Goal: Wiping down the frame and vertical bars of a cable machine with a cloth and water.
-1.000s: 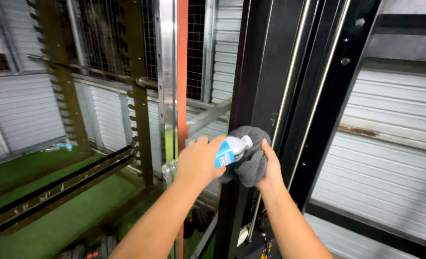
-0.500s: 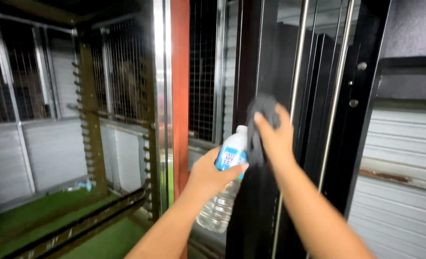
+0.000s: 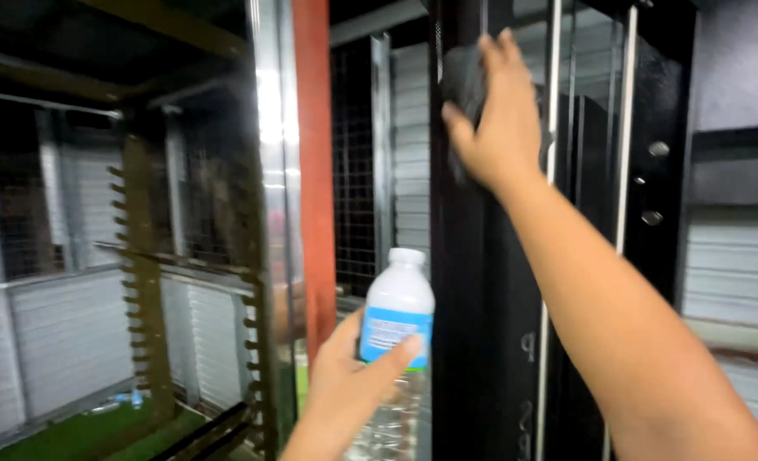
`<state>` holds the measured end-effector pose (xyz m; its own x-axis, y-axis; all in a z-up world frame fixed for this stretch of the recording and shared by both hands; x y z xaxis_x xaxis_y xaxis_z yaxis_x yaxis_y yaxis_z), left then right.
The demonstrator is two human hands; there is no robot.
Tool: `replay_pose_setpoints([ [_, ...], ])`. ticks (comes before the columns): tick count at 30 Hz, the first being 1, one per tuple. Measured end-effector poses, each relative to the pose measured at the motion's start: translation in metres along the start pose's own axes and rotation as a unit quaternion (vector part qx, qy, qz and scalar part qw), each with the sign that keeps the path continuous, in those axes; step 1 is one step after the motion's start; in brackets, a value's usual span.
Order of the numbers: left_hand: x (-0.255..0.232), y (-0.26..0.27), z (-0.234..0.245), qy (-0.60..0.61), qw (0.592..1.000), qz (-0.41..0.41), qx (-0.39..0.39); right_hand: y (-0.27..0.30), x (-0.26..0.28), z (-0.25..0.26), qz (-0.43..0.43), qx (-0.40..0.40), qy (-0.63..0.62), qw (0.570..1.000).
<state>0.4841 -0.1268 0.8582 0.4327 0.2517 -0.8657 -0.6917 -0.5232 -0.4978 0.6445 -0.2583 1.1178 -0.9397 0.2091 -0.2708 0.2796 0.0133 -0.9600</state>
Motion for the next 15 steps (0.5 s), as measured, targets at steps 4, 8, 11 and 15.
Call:
replay_pose_setpoints([
  [4, 0.009, -0.006, 0.005, 0.018, 0.999, -0.019, 0.024, 0.089, 0.050, 0.031, 0.047, 0.058, -0.017, 0.997],
  [8, 0.009, -0.027, -0.002, -0.002, 0.996, -0.057, 0.061, 0.159, 0.076, 0.032, 0.166, 0.180, -0.019, 0.969],
  [11, -0.005, -0.040, -0.011, -0.005, 0.988, -0.127, 0.087, 0.160, 0.072, 0.025, 0.220, 0.247, -0.037, 0.943],
  [15, -0.022, -0.047, -0.019, 0.026, 0.988, -0.123, 0.086, 0.086, 0.036, 0.015, 0.094, 0.187, 0.023, 0.978],
])
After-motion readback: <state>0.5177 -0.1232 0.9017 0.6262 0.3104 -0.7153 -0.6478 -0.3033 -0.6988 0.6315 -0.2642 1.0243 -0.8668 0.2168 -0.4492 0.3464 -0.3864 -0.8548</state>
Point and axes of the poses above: each hand's wrist, its own y-axis away from the middle knuckle, its own z-axis out of the back of the hand, x = y × z, the point moved 9 cm from there along -y, towards the middle knuckle, and after that the axes turned 5 degrees about x, right-handed, at the moved point
